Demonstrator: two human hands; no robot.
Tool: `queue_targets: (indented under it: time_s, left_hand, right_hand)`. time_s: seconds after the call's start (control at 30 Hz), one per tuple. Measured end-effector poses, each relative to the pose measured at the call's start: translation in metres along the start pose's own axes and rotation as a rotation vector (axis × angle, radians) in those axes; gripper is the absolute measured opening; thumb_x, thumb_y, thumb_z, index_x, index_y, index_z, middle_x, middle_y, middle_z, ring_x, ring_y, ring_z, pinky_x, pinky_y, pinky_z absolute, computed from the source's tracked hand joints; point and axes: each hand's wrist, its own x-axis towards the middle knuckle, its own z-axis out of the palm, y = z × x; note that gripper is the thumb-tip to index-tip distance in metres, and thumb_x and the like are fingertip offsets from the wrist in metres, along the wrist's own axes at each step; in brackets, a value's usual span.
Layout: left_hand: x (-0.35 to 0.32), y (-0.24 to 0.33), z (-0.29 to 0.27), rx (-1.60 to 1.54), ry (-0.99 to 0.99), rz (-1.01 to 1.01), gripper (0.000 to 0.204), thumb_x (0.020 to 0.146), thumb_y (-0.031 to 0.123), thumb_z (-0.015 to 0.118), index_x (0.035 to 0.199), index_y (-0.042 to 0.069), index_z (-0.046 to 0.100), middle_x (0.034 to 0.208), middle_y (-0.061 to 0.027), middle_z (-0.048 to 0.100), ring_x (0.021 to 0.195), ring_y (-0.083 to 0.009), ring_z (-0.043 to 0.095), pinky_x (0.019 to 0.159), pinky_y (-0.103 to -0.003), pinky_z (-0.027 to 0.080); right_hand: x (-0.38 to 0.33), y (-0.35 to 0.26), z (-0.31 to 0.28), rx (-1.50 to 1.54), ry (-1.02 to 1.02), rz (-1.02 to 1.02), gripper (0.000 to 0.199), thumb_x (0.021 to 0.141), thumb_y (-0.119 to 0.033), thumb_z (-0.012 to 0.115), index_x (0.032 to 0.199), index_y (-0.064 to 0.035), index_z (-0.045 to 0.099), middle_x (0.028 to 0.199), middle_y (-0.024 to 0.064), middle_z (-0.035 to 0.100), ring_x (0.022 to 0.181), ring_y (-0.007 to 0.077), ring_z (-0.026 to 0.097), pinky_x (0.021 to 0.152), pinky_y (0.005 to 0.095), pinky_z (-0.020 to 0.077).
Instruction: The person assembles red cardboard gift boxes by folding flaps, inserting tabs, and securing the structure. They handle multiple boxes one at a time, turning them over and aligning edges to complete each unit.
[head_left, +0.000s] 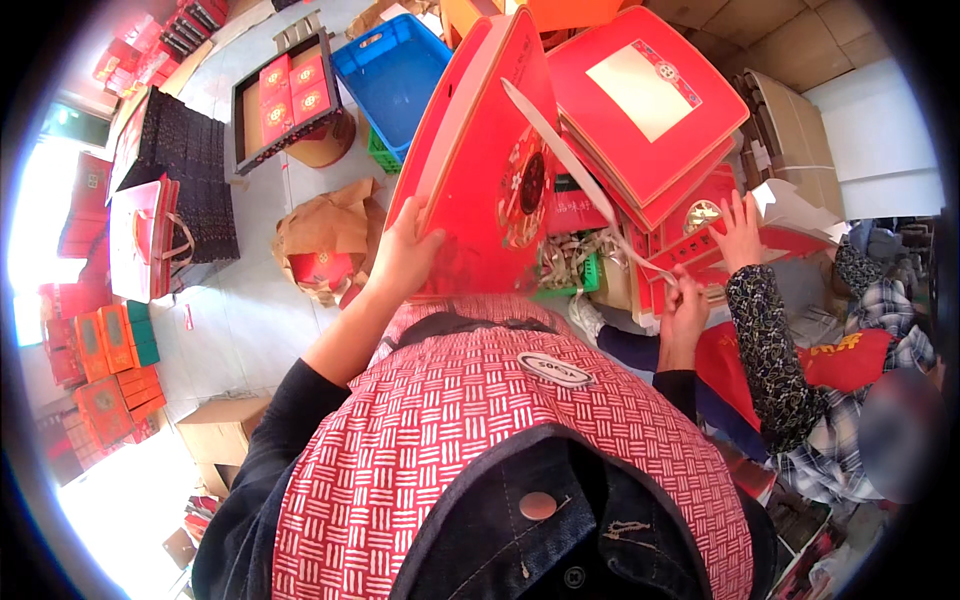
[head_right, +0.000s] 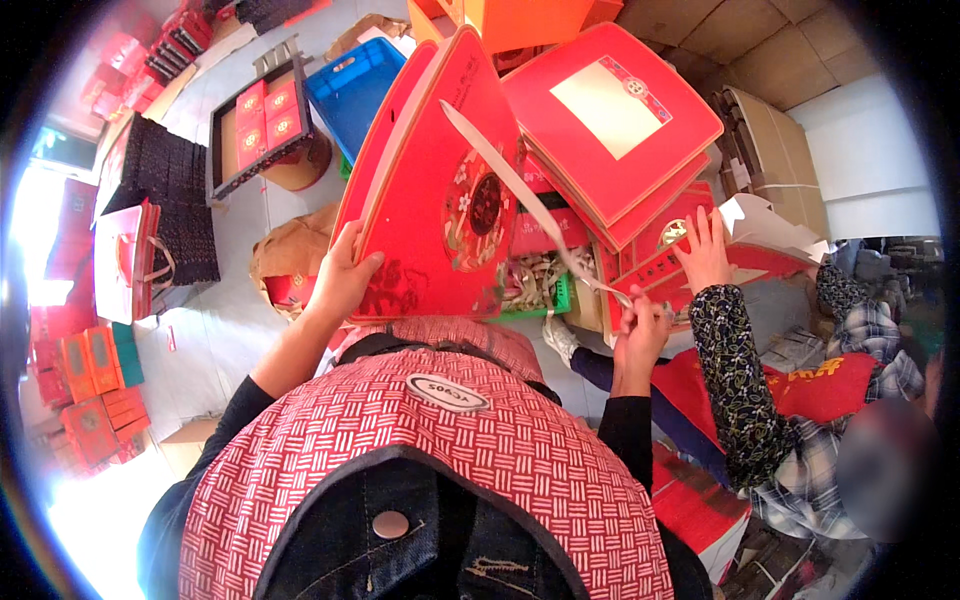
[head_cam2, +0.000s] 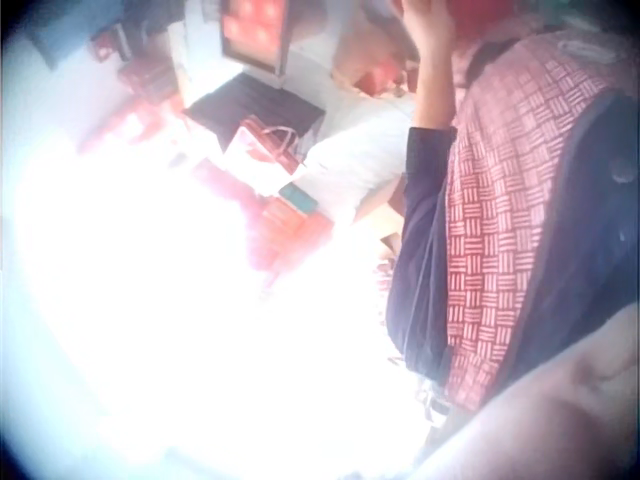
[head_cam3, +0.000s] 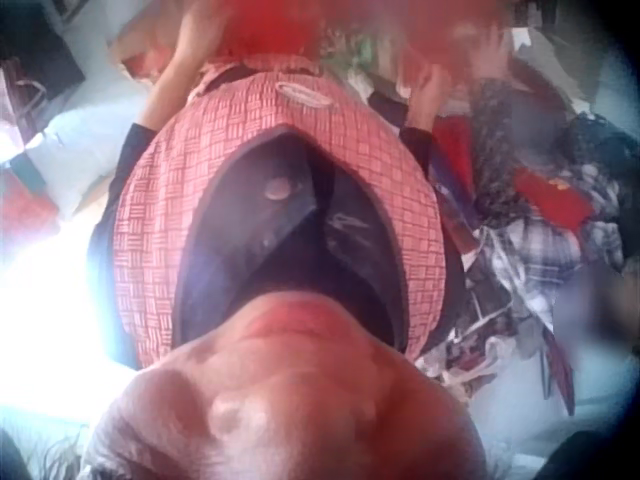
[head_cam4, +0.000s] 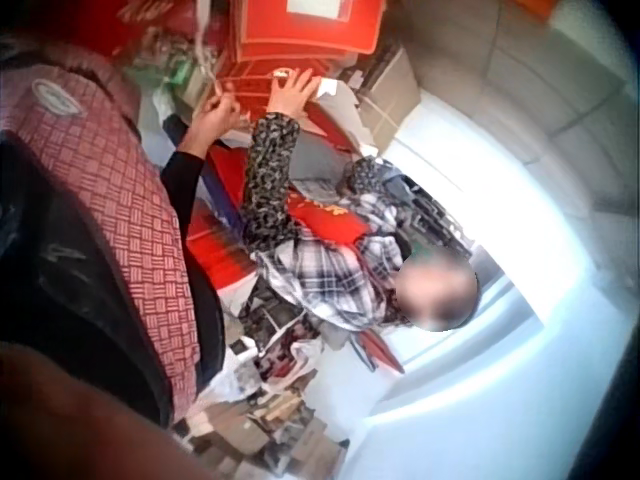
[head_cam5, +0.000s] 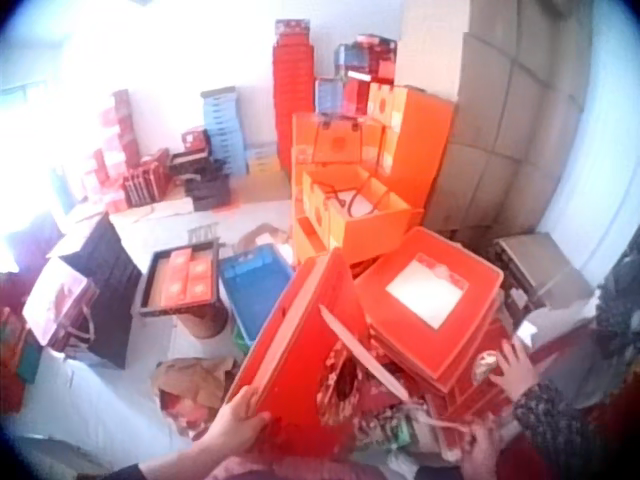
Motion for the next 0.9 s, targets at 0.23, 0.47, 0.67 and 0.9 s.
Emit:
queue_targets:
  time_s: [0.23, 0.47, 0.67, 0.9]
  left_hand:
    - [0.007, 0.035, 0.009, -0.119, -0.059, 0.041, 0.029, 0.086, 0.013, 0.057, 0.113, 0.005, 0.055, 0.094, -0.0138, 0.066, 0.085, -0.0193, 0.064, 0.076, -0.029, 0.048]
    - [0.009, 0.041, 0.022, 0.093, -0.079, 0.054, 0.024, 0.085, 0.015, 0.056, 0.106, 0.004, 0.060, 0.081, -0.0166, 0.064, 0.074, -0.0217, 0.064, 0.068, -0.033, 0.048]
    - [0.013, 0.052, 0.023, 0.155, -0.063, 0.103, 0.020, 0.085, 0.014, 0.055, 0.101, 0.003, 0.060, 0.077, -0.0195, 0.062, 0.069, -0.0294, 0.063, 0.062, -0.037, 0.047]
    - [0.022, 0.058, 0.025, 0.217, -0.051, 0.174, 0.013, 0.085, 0.012, 0.054, 0.091, 0.002, 0.058, 0.071, -0.0209, 0.058, 0.067, -0.0364, 0.060, 0.057, -0.041, 0.045]
  right_hand:
    - [-0.021, -0.057, 0.168, -0.492, -0.668, -0.222, 0.012, 0.081, -0.007, 0.066, 0.084, -0.0006, 0.057, 0.070, 0.0042, 0.061, 0.059, 0.0087, 0.058, 0.051, 0.0217, 0.0461]
    - [-0.035, -0.017, 0.226, -0.424, -0.861, -0.002, 0.008, 0.085, -0.005, 0.060, 0.090, 0.0014, 0.061, 0.070, 0.0043, 0.062, 0.059, 0.0086, 0.059, 0.050, 0.0214, 0.0459]
    - [-0.031, -0.005, 0.232, -0.597, -0.805, -0.269, 0.013, 0.079, -0.009, 0.064, 0.082, 0.0037, 0.063, 0.066, 0.0083, 0.064, 0.058, 0.0102, 0.059, 0.052, 0.0254, 0.0463]
    - [-0.020, -0.005, 0.231, -0.661, -0.820, -0.248, 0.014, 0.077, -0.009, 0.063, 0.080, 0.0046, 0.063, 0.063, 0.0089, 0.063, 0.055, 0.0113, 0.061, 0.051, 0.0260, 0.0469]
